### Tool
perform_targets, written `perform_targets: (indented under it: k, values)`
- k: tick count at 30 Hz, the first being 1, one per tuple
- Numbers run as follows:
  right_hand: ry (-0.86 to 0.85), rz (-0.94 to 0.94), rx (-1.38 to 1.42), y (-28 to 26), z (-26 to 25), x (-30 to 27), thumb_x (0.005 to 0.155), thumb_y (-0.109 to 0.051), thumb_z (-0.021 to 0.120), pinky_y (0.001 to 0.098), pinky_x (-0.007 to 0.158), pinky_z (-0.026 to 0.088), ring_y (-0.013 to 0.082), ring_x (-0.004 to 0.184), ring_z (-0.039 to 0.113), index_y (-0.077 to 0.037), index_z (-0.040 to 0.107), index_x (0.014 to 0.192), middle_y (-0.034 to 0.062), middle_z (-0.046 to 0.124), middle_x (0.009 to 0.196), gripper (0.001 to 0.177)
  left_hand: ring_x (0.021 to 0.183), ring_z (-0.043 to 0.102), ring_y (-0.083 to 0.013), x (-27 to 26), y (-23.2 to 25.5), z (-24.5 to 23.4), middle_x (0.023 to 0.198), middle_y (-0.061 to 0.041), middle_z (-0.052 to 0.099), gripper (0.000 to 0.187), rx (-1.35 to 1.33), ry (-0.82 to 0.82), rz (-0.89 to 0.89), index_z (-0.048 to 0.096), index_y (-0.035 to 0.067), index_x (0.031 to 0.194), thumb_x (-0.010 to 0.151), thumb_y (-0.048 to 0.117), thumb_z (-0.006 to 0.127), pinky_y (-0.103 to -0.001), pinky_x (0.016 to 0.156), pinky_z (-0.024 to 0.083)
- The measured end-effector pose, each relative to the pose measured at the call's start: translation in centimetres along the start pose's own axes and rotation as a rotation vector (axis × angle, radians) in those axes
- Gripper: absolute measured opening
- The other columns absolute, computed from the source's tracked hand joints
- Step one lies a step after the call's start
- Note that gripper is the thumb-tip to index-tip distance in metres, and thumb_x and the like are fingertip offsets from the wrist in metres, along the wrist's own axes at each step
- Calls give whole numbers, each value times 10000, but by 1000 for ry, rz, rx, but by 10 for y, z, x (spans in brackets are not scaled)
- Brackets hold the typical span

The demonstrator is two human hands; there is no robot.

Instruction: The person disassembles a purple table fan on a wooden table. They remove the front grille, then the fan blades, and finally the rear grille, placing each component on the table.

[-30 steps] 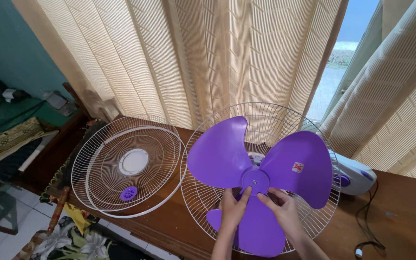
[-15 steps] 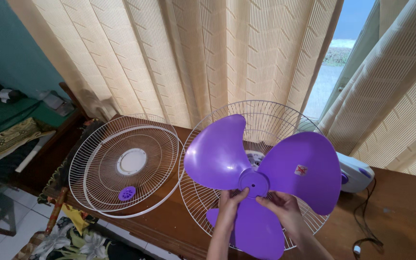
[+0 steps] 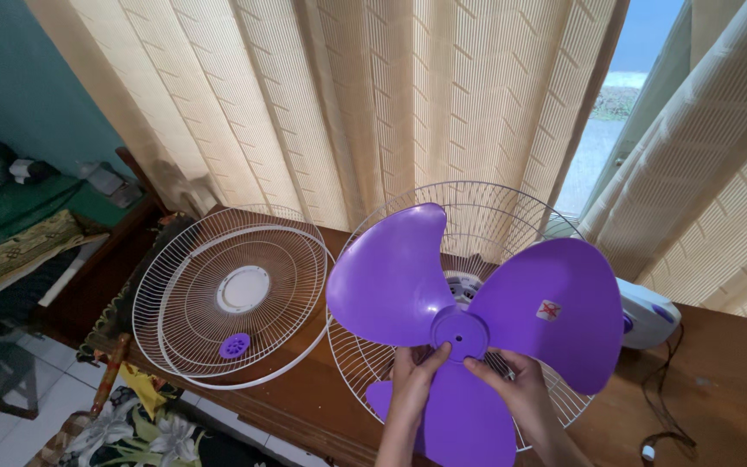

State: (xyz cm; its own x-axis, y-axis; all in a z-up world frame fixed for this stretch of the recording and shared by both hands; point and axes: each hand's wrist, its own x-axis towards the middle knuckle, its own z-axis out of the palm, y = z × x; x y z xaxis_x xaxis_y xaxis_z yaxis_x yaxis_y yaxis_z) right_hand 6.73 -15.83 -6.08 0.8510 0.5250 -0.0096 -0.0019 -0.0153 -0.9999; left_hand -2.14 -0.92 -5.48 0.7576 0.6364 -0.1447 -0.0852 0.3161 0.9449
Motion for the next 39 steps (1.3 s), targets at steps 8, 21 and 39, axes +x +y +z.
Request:
perform_targets:
  k: [8, 21, 39]
  values:
    - [-85, 15, 106, -25, 9, -6, 869, -160, 742, 300, 698, 575, 146, 759, 723, 33, 782, 1040, 105, 782, 877, 261, 888, 701, -203, -16, 30, -12, 993, -147, 733, 336, -113, -51, 170, 638, -46, 1142, 878, 135, 743, -326, 790, 559]
    - [-276, -97, 190, -75, 99, 17, 852, -83, 737, 298, 848, 559, 164, 918, 728, 48, 737, 1131, 129, 788, 1024, 308, 1031, 693, -173, -30, 86, -99, 1102, -61, 757, 388, -118, 275, 71, 683, 32, 1213, 913, 277, 661, -324, 931, 508]
    - [-649, -102, -312, -147, 290, 128, 861, -214, 746, 334, 801, 621, 227, 847, 782, -14, 760, 1092, 154, 810, 970, 306, 581, 543, -49, -15, 153, -359, 706, 32, 615, 81, -50, 673, 428, 691, 74, 839, 903, 106, 729, -217, 499, 394]
